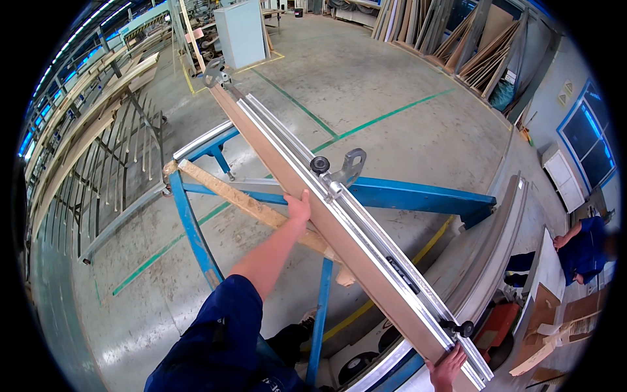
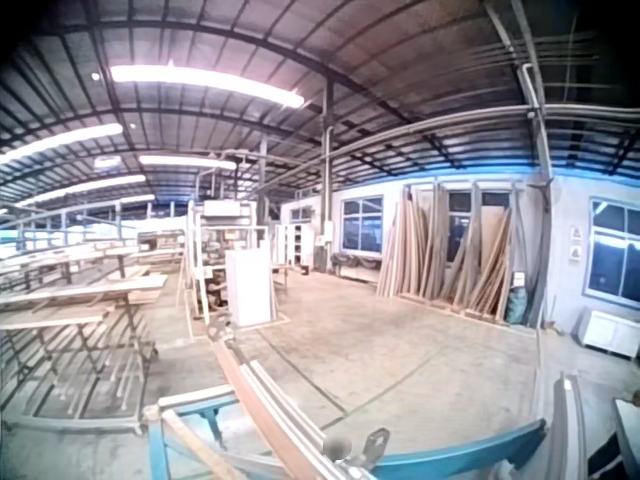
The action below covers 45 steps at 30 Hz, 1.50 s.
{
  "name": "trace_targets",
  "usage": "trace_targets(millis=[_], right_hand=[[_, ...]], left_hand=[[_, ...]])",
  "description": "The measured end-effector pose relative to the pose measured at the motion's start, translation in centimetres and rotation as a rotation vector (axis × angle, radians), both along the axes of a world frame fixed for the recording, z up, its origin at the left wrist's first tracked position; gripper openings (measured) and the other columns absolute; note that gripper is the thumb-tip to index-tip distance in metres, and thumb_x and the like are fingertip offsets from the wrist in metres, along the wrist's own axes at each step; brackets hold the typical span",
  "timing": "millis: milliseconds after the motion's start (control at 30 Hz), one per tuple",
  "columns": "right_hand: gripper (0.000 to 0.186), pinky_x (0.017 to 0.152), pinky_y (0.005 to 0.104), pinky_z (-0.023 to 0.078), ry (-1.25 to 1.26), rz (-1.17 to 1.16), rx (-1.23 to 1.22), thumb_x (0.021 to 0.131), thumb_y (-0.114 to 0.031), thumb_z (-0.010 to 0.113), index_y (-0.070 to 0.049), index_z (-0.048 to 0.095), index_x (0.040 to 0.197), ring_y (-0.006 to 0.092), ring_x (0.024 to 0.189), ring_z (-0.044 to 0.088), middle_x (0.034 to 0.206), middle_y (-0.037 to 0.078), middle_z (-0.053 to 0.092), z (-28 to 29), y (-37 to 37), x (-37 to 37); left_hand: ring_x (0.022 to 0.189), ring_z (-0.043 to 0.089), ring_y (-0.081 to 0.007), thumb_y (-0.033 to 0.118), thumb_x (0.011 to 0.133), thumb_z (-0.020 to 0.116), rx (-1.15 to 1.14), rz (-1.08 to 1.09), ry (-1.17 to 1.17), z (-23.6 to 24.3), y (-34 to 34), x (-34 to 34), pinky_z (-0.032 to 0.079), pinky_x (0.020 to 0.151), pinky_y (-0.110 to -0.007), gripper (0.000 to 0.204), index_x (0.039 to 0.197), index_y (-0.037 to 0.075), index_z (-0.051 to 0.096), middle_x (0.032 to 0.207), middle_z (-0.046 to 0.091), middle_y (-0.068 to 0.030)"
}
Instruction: The person uses a table saw to cut long wooden planks into shorter pieces. They measure the wood with a tape measure, adjust the saw's fence, and guide the planks through the blade. The cut pieces are then placed on a nearby rack.
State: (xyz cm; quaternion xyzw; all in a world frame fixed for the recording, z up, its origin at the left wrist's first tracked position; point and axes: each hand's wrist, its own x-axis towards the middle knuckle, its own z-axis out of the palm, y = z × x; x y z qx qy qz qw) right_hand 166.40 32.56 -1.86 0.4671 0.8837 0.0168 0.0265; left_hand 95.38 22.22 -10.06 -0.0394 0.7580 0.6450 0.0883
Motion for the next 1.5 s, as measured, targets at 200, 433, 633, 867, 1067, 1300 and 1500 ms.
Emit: trace_targets(millis=[200, 433, 633, 867, 1067, 1300, 1500], right_hand=[[0.13, 0.123, 0.0604, 0.015, 0.02, -0.045, 0.005, 0.064, -0.07, 0.08, 0.01, 0.024, 0.151, 0.0526, 0.141, 0.03, 0.146, 0.036, 0.035, -0.2, -0.2, -0.9], [0.127, 0.123, 0.0609, 0.015, 0.046, -0.045, 0.083, 0.065, -0.074, 0.075, 0.01, 0.028, 0.148, 0.0515, 0.141, 0.031, 0.144, 0.035, 0.037, -0.9, -0.5, -0.4], [0.126, 0.121, 0.0611, 0.016, 0.084, -0.033, 0.096, 0.064, -0.073, 0.076, 0.008, 0.03, 0.148, 0.0502, 0.14, 0.032, 0.144, 0.034, 0.038, -0.2, -0.5, -1.5], [0.127, 0.123, 0.0599, 0.014, 0.054, -0.095, 0.066, 0.062, -0.069, 0.078, 0.006, 0.027, 0.151, 0.0487, 0.144, 0.029, 0.148, 0.032, 0.036, -0.3, -0.7, -1.3], [0.128, 0.124, 0.0592, 0.014, 0.053, -0.104, 0.032, 0.062, -0.07, 0.078, 0.005, 0.027, 0.151, 0.048, 0.144, 0.028, 0.149, 0.031, 0.036, 0.5, -0.9, -1.8], [0.128, 0.124, 0.0597, 0.013, 0.041, -0.116, 0.017, 0.062, -0.071, 0.078, 0.006, 0.027, 0.151, 0.0482, 0.145, 0.028, 0.149, 0.032, 0.035, 0.5, -0.8, -1.6], [0.13, 0.124, 0.0597, 0.012, 0.015, -0.131, -0.029, 0.063, -0.072, 0.077, 0.007, 0.025, 0.152, 0.0489, 0.147, 0.025, 0.152, 0.034, 0.032, 0.7, -0.8, -1.5]], left_hand=[[0.133, 0.053, -0.0429, 0.033, 0.1, 0.067, 0.008, -0.002, -0.017, -0.1, -0.9, -0.9, 0.043, 0.112, -0.044, 0.093, 0.158, -0.004, 0.004, 0.147, 0.048, -0.0326], [0.136, 0.05, -0.0418, 0.039, 0.097, 0.069, -0.034, -0.041, -0.082, 0.4, -0.8, -1.2, 0.041, 0.114, -0.044, 0.102, 0.159, -0.003, 0.0, 0.151, 0.044, -0.0323], [0.137, 0.05, -0.0413, 0.045, 0.094, 0.072, -0.051, -0.046, -0.091, -0.8, -0.5, 0.0, 0.041, 0.114, -0.043, 0.11, 0.16, -0.003, -0.002, 0.151, 0.045, -0.0327], [0.136, 0.051, -0.0403, 0.042, 0.095, 0.071, -0.04, -0.028, -0.079, 1.7, -0.7, 1.8, 0.041, 0.113, -0.043, 0.106, 0.161, -0.002, 0.0, 0.151, 0.046, -0.0303], [0.135, 0.051, -0.0345, 0.037, 0.099, 0.069, 0.053, -0.012, -0.133, 1.7, -0.6, 1.8, 0.045, 0.11, -0.044, 0.091, 0.159, 0.003, 0.01, 0.15, 0.046, -0.0239], [0.136, 0.05, -0.0341, 0.036, 0.099, 0.068, 0.03, -0.025, -0.119, 2.3, -0.5, 2.2, 0.042, 0.113, -0.042, 0.089, 0.158, 0.0, 0.012, 0.151, 0.045, -0.0246], [0.139, 0.048, -0.0357, 0.04, 0.102, 0.063, 0.022, -0.026, -0.095, 2.9, -0.9, 2.7, 0.04, 0.115, -0.042, 0.085, 0.159, -0.001, 0.014, 0.154, 0.043, -0.026]])
